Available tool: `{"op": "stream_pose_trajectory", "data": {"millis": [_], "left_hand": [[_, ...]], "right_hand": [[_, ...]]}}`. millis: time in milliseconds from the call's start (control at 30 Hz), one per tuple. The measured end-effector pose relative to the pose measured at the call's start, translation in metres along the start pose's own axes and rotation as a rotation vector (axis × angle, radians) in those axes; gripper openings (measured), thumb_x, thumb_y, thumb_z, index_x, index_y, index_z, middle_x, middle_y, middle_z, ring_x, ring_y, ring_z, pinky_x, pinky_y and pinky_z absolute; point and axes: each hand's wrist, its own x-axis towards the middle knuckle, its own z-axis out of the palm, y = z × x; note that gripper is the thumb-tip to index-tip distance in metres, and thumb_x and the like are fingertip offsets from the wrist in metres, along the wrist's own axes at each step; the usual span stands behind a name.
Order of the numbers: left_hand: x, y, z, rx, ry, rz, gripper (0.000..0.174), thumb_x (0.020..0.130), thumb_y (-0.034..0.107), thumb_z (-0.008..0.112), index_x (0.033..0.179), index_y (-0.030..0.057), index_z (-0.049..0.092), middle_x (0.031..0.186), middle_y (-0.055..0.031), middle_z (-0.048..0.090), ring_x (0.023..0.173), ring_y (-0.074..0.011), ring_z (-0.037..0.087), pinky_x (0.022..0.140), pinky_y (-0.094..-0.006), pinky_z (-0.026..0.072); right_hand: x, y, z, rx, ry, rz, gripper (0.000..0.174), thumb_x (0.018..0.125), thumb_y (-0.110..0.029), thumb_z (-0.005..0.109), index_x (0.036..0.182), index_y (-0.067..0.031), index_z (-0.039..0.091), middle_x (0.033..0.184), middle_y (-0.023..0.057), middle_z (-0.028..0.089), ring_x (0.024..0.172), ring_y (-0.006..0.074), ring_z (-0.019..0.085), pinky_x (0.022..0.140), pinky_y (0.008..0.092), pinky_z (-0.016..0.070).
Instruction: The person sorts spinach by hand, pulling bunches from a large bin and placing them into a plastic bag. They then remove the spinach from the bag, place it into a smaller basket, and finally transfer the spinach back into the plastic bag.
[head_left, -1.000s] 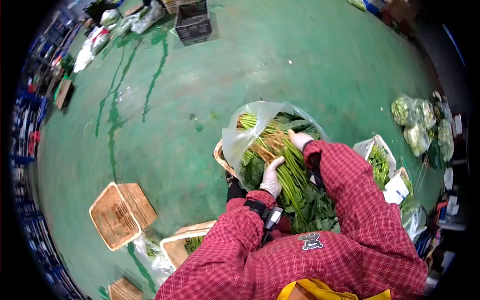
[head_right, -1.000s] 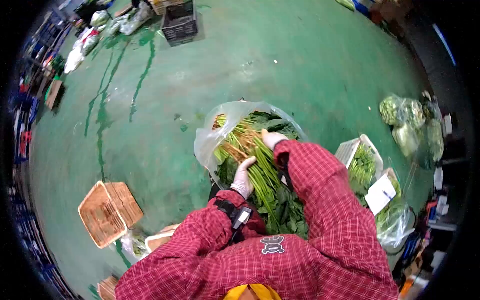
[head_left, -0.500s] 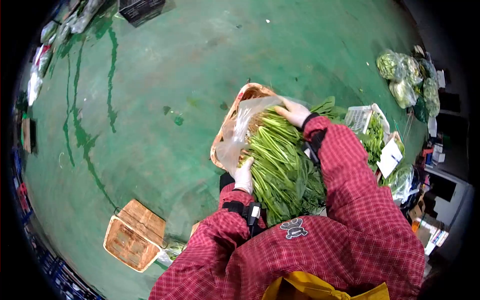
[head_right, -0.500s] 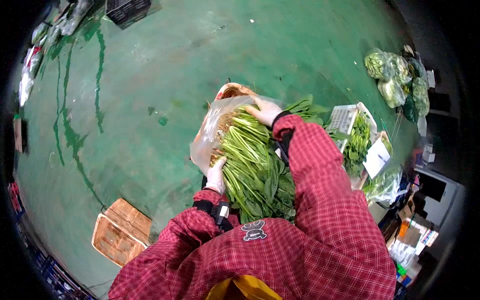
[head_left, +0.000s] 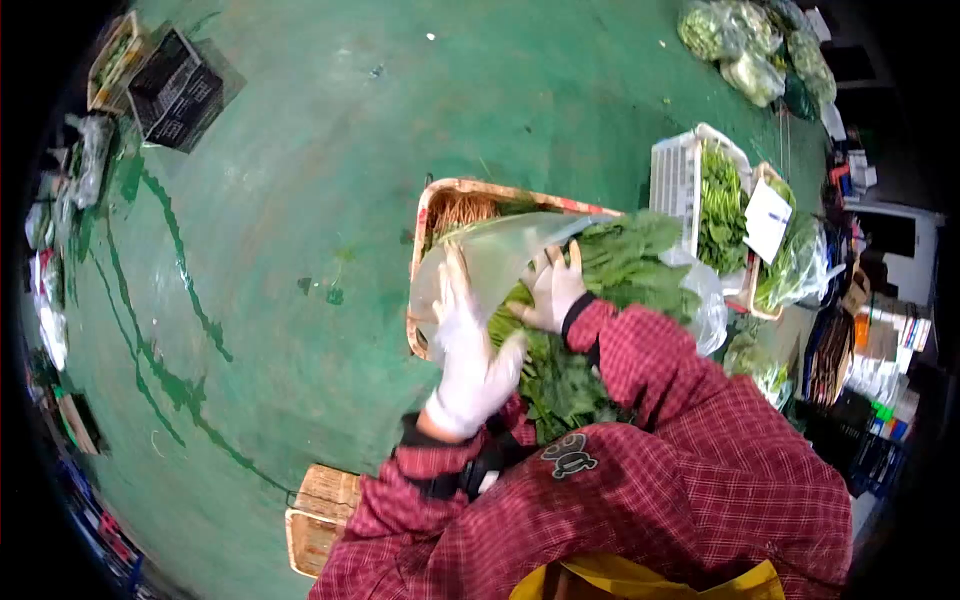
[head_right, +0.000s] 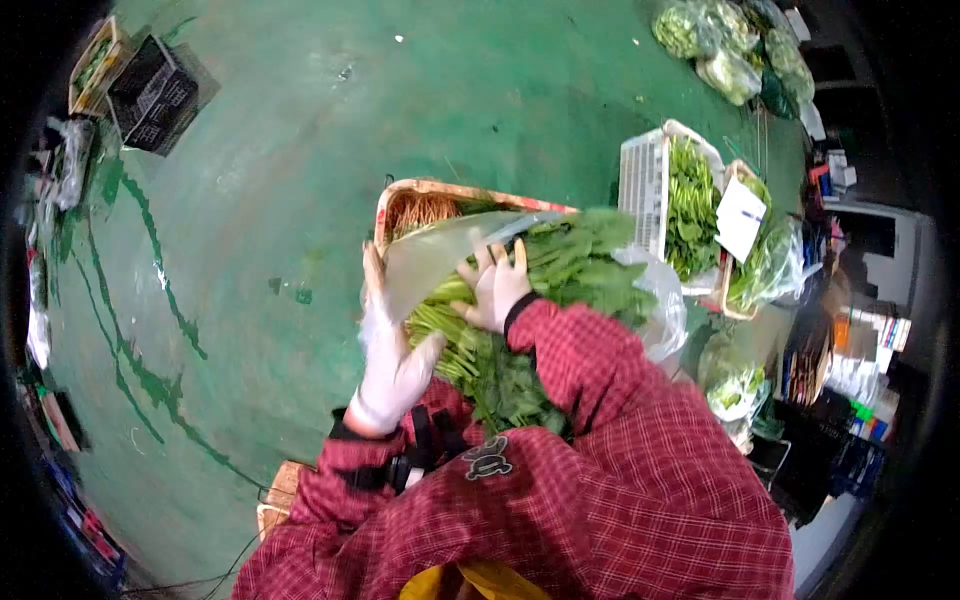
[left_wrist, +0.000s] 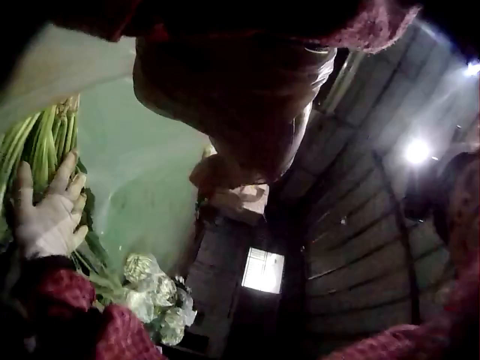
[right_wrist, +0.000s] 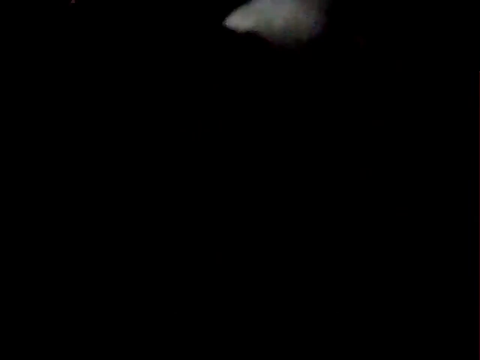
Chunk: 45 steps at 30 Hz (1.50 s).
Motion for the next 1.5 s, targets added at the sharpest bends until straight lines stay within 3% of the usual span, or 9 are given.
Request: {"op": "stream_pose_trajectory", "data": {"millis": [267, 300, 567, 733, 933, 1233, 1367, 1467, 1500], "left_hand": [[-0.009, 0.024, -0.005, 0.519, -0.225, -0.240, 0.089, 0.060, -0.002, 0.049, 0.145, -0.0016, 0.025, 0.150, -0.0263, 0.021, 0.143, -0.0434, 0.006, 0.114, -0.0501, 0.0034], [-0.006, 0.028, -0.005, 0.537, -0.243, -0.240, 0.088, 0.060, -0.003, 0.048, 0.145, -0.0012, 0.026, 0.150, -0.0253, 0.024, 0.142, -0.0434, 0.007, 0.114, -0.0505, 0.0037], [-0.002, 0.028, 0.010, 0.327, -0.179, -0.032, 0.088, 0.061, -0.004, 0.049, 0.145, -0.0042, 0.024, 0.144, -0.0246, 0.033, 0.141, -0.0437, 0.013, 0.115, -0.0491, 0.0026], [-0.013, 0.037, 0.000, 0.370, -0.284, -0.116, 0.090, 0.059, -0.005, 0.047, 0.145, -0.0040, 0.022, 0.149, -0.0227, 0.027, 0.142, -0.0433, 0.008, 0.115, -0.0495, -0.0002], [-0.028, 0.040, -0.005, 0.374, -0.308, -0.208, 0.093, 0.057, -0.010, 0.046, 0.146, -0.0018, 0.021, 0.152, -0.0181, 0.021, 0.144, -0.0366, 0.005, 0.115, -0.0444, 0.0042], [-0.041, 0.043, 0.004, 0.454, -0.266, -0.234, 0.090, 0.064, -0.007, 0.053, 0.147, 0.0002, 0.019, 0.151, -0.0194, 0.022, 0.143, -0.0388, 0.009, 0.116, -0.0428, 0.0075], [-0.030, 0.039, 0.011, 0.345, -0.228, -0.263, 0.085, 0.067, -0.003, 0.054, 0.146, -0.0026, 0.023, 0.149, -0.0204, 0.028, 0.142, -0.0367, 0.016, 0.116, -0.0399, 0.0122], [-0.017, 0.058, 0.020, 0.346, -0.180, -0.343, 0.081, 0.066, -0.005, 0.049, 0.144, -0.0039, 0.026, 0.152, -0.0173, 0.022, 0.141, -0.0270, 0.021, 0.114, -0.0334, 0.0168], [-0.015, 0.059, 0.020, 0.332, -0.169, -0.344, 0.079, 0.067, -0.005, 0.049, 0.143, -0.0042, 0.028, 0.152, -0.0177, 0.023, 0.141, -0.0274, 0.021, 0.114, -0.0335, 0.0169]], "right_hand": [[0.122, 0.071, 0.120, 0.608, 0.183, -0.295, 0.080, 0.078, -0.063, 0.056, 0.145, -0.0250, 0.029, 0.151, 0.0093, 0.026, 0.139, 0.0320, 0.023, 0.109, 0.0634, 0.0159], [0.101, 0.067, 0.068, 0.044, 0.134, -0.220, 0.080, 0.079, -0.062, 0.055, 0.145, -0.0243, 0.029, 0.150, 0.0100, 0.029, 0.138, 0.0325, 0.027, 0.109, 0.0627, 0.0175], [-0.017, 0.028, -0.051, 0.308, -0.220, -0.506, 0.056, 0.075, -0.045, 0.059, 0.124, -0.0169, 0.054, 0.129, 0.0169, 0.050, 0.125, 0.0346, 0.043, 0.105, 0.0614, 0.0239], [-0.064, 0.021, 0.068, 0.127, -0.057, -0.893, 0.061, 0.077, -0.046, 0.064, 0.133, -0.0347, 0.045, 0.156, 0.0106, 0.014, 0.142, 0.0374, 0.012, 0.107, 0.0687, 0.0098], [-0.024, 0.043, 0.151, 0.329, 0.031, -1.060, 0.066, 0.077, -0.041, 0.067, 0.137, -0.0397, 0.041, 0.156, 0.0086, 0.015, 0.142, 0.0367, 0.013, 0.105, 0.0693, 0.0145], [-0.068, -0.005, 0.097, 0.020, -0.161, -0.892, 0.066, 0.069, -0.032, 0.068, 0.132, -0.0239, 0.051, 0.153, 0.0152, 0.022, 0.143, 0.0359, 0.015, 0.108, 0.0690, 0.0097], [-0.103, -0.061, 0.033, 1.097, -0.201, -0.522, 0.075, 0.069, -0.023, 0.062, 0.140, -0.0153, 0.039, 0.132, 0.0164, 0.050, 0.119, 0.0300, 0.048, 0.099, 0.0383, 0.0398], [-0.111, -0.093, 0.089, 1.198, 0.028, -0.434, 0.081, 0.072, -0.027, 0.062, 0.146, -0.0138, 0.030, 0.132, 0.0218, 0.049, 0.118, 0.0314, 0.051, 0.100, 0.0408, 0.0385], [-0.126, -0.079, 0.094, 0.991, -0.312, -0.331, 0.080, 0.074, -0.030, 0.062, 0.145, -0.0141, 0.031, 0.130, 0.0222, 0.051, 0.120, 0.0318, 0.050, 0.100, 0.0416, 0.0379]]}}
